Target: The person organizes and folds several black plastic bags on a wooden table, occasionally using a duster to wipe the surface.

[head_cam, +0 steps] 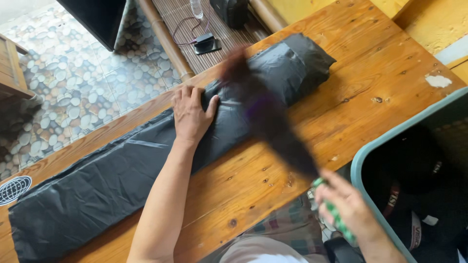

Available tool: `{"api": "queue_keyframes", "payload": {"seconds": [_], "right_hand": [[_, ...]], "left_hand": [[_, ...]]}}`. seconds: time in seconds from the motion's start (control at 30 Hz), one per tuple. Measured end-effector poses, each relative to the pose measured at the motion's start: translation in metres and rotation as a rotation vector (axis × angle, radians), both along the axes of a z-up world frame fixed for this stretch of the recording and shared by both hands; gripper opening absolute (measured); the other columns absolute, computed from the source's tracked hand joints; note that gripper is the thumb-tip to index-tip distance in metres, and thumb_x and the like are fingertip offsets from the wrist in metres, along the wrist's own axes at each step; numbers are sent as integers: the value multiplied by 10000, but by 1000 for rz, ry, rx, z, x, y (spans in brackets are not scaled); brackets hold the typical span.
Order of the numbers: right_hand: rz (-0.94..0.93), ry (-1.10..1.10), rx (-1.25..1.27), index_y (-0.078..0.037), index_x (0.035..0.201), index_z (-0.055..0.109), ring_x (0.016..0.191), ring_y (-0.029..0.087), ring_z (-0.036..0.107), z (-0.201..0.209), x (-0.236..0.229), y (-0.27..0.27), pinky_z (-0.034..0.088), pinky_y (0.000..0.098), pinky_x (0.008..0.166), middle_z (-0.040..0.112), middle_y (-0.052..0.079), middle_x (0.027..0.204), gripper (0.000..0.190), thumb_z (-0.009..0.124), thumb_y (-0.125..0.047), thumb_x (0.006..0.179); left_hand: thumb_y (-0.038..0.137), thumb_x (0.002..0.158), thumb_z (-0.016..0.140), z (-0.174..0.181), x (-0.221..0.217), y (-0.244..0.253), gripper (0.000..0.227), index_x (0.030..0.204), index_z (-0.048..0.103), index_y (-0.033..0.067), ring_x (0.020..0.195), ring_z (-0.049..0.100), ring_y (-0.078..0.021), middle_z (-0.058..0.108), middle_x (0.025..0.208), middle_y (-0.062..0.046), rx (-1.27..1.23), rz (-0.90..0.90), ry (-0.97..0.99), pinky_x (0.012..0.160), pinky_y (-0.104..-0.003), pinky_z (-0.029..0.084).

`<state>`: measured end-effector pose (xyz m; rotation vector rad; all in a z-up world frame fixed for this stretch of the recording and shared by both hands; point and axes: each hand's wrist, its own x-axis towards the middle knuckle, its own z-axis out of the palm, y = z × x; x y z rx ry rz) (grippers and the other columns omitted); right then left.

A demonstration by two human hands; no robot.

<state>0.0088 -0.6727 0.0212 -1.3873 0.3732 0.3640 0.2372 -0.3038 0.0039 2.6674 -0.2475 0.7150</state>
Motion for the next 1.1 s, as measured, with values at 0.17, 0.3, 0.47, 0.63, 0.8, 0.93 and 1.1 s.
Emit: {"api": "queue_keyframes", "payload": {"seconds": [0.17, 0.3, 0.47, 0.63, 0.8, 0.93, 1.1], "right_hand": [[-200, -254, -220, -28, 1352, 579, 439, 179, 480, 16, 6, 15, 401, 272, 394, 559, 120, 798, 348, 528, -104, 1016], [219, -199, -149, -170, 1543, 486, 425, 137, 551, 10, -19, 24, 515, 261, 402, 701, 71, 783, 626, 606, -100, 933], [-102, 26, -27, -104, 1537, 476, 465, 138, 490, 31, 14, 24, 426, 246, 396, 646, 127, 816, 585, 577, -82, 961], [-394, -231, -37, -92, 1195, 486, 485, 150, 452, 53, 33, 22, 290, 211, 415, 546, 137, 884, 146, 505, -130, 1055], [-300, -145, -77, -73, 1310, 504, 617, 124, 433, 81, 48, 11, 272, 219, 472, 475, 67, 911, 326, 389, -134, 1011], [-246, -195, -359, -84, 1687, 268, 676, 153, 478, 68, 73, -17, 393, 262, 579, 524, 118, 918, 674, 443, -61, 1037], [91, -118, -1425, -14, 1429, 534, 1240, 496, 550, 73, 126, -43, 403, 568, 1008, 607, 296, 1369, 568, 490, -296, 939]], "left_hand": [[497, 992, 653, -5, 2, 0, 424, 1110, 652, 89, 1109, 527, -344, 569, 1107, -109, 4, 2, -32, 933, -492, 411], [489, 979, 659, -6, 1, 0, 438, 1154, 664, 87, 1107, 531, -349, 570, 1101, -116, 13, 15, -43, 955, -495, 402], [463, 905, 666, -10, 3, 2, 488, 1178, 625, 60, 1107, 518, -386, 572, 1147, -150, 11, 1, -17, 937, -509, 402], [482, 987, 658, -6, 1, 0, 404, 1099, 655, 94, 1104, 539, -345, 568, 1101, -114, 8, 8, -57, 951, -488, 412], [453, 989, 637, -8, 4, 0, 379, 1077, 624, 85, 1079, 551, -366, 598, 1127, -137, 40, 36, -86, 893, -485, 419], [426, 991, 611, -14, 11, 2, 370, 1045, 637, 61, 1064, 534, -386, 590, 1095, -157, 56, 46, -58, 875, -508, 426], [421, 1011, 577, -15, 19, 10, 387, 1059, 670, 48, 1096, 530, -401, 595, 1119, -170, 86, 16, 92, 868, -532, 439]]}}
